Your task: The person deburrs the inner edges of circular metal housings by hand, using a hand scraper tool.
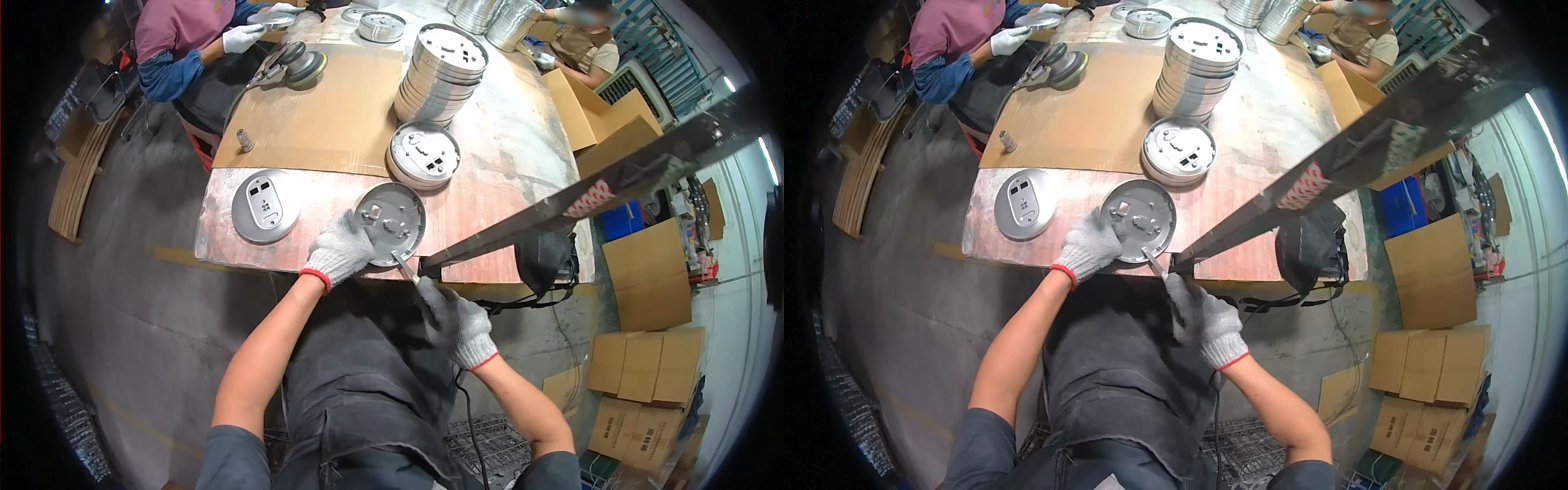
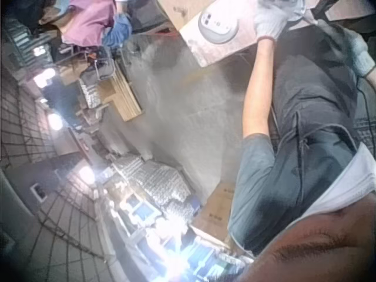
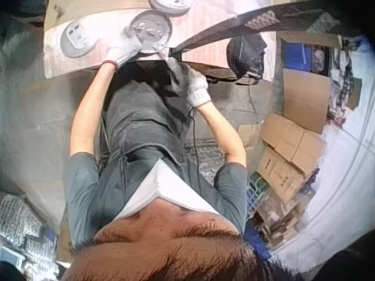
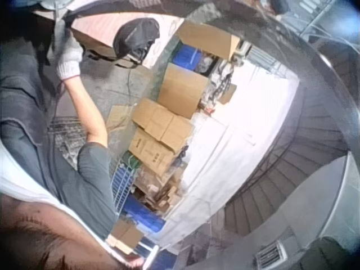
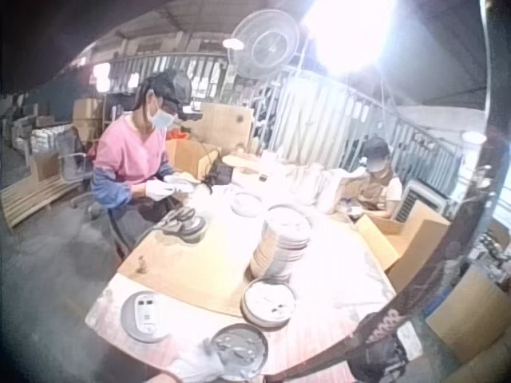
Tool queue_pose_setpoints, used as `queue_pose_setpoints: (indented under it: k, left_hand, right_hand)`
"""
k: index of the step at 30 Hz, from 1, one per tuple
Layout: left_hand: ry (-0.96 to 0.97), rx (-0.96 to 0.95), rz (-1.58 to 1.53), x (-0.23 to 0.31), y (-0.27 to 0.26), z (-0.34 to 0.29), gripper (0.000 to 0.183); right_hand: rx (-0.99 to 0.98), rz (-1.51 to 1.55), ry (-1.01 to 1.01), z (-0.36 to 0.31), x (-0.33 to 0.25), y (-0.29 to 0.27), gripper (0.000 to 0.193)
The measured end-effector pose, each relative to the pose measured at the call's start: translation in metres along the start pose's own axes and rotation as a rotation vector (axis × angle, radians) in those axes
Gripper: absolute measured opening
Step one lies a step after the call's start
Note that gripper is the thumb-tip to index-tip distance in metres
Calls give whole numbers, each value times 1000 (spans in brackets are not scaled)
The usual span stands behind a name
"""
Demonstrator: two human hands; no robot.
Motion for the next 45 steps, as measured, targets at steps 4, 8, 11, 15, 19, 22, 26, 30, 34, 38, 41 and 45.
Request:
queue_pose_setpoints:
  k: [4, 8, 11, 15, 19, 22, 26, 30, 34, 38, 41, 45]
  left_hand:
    - [130, -114, 57, -1, -7, 5, 38]
    - [258, -401, 119, 34, -39, 2, 49]
    - [229, -480, 29, 49, -43, 2, 46]
    - [169, -328, -269, 62, -36, -19, 39]
    - [273, 100, -311, 16, -9, -31, 37]
    - [92, 178, -307, 9, 3, -28, 27]
    - [177, 380, -277, 8, -5, -32, 18]
    - [217, 420, -309, 10, -8, -40, 17]
    - [218, 388, -361, 14, -7, -44, 15]
    - [251, 319, -409, 13, -4, -40, 15]
    - [206, 245, -340, 16, -9, -30, 17]
    - [41, 140, -260, 12, -5, -16, 27]
  right_hand:
    - [112, 137, -20, -7, -1, -11, 42]
    - [-54, 20, -29, 0, 6, -17, 31]
    - [-4, 96, -48, 3, 3, -22, 28]
    - [59, 112, -46, 3, 11, -20, 39]
    - [33, 74, -36, 9, 6, -18, 38]
    - [-1, 75, -43, 10, 7, -24, 37]
    - [-95, -51, -44, 17, 9, -42, 40]
    - [-121, -79, -76, 26, 4, -57, 42]
    - [-133, -130, -116, 34, -6, -69, 40]
    - [-110, -167, -221, 44, -11, -63, 38]
    - [-83, -176, -228, 44, -16, -66, 32]
    - [-86, -147, -133, 34, -5, -52, 35]
Point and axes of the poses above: each hand's wrist, its own z-axis towards the middle knuckle, its own y-axis out of the palm, x = y × z, the point moved 9 cm from there along z, towards the middle knuckle, and after that the axes turned 13 degrees about -z, right-handed, at the moved point
